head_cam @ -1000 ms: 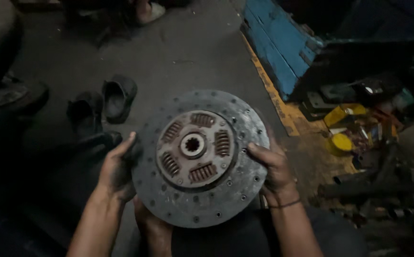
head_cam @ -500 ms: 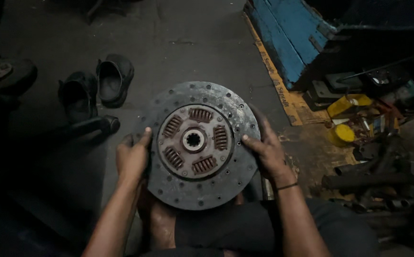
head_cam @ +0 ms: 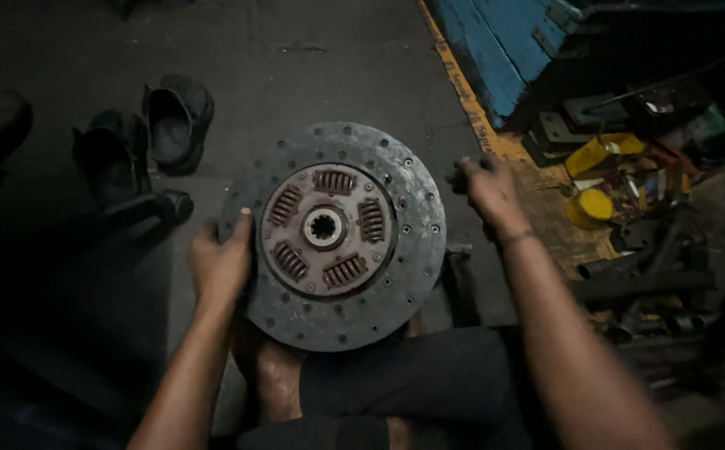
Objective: The person uses a hammer and a punch to drive pins into the holes of a clutch pressure plate. They repeatedly position the punch and strike it with the hammer to secure the pins in place.
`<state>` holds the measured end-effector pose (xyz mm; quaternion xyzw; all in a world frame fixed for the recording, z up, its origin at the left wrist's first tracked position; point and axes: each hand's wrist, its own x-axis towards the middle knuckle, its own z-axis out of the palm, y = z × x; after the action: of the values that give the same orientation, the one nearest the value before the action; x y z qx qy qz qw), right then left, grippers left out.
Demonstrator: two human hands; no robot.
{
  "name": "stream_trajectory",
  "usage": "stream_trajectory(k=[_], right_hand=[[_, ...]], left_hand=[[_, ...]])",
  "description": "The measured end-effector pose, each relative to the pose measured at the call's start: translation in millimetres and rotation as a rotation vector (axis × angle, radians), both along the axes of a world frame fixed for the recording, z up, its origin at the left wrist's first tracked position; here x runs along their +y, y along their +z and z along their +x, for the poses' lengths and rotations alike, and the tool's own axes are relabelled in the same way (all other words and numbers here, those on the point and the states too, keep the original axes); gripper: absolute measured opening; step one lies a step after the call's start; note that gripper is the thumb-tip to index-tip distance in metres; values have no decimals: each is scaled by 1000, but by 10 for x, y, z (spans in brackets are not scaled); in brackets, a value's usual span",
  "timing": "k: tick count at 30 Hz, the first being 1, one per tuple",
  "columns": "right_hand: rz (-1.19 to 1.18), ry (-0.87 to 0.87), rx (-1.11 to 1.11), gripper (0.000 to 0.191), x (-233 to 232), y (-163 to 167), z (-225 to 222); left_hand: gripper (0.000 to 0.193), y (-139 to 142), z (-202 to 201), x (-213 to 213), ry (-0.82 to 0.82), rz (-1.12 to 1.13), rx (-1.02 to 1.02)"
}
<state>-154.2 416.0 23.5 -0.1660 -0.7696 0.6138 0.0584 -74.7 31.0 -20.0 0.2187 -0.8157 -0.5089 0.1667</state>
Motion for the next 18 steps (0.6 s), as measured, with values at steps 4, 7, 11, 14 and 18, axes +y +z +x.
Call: stream_trajectory(k=[4,7,11,14,18], right_hand=[[861,432,-569,38,510,-594,-163],[1126,916,-928,38,685,-1022,5],[1104,1002,-856,38,339,-1295,89],[1075,1033,-778,38,-2,-1332,110],[1086,1069,-761,39,-23,-1266,52]], left_hand=[[68,50,-72,-16,-27,-217,189],[72,237,-223,4,-68,-412,162],[66,619,-459,183,-156,-475,178],[70,914,-716,448,-252,-350,60],[81,1041,-800,643,-238,-362,-152]])
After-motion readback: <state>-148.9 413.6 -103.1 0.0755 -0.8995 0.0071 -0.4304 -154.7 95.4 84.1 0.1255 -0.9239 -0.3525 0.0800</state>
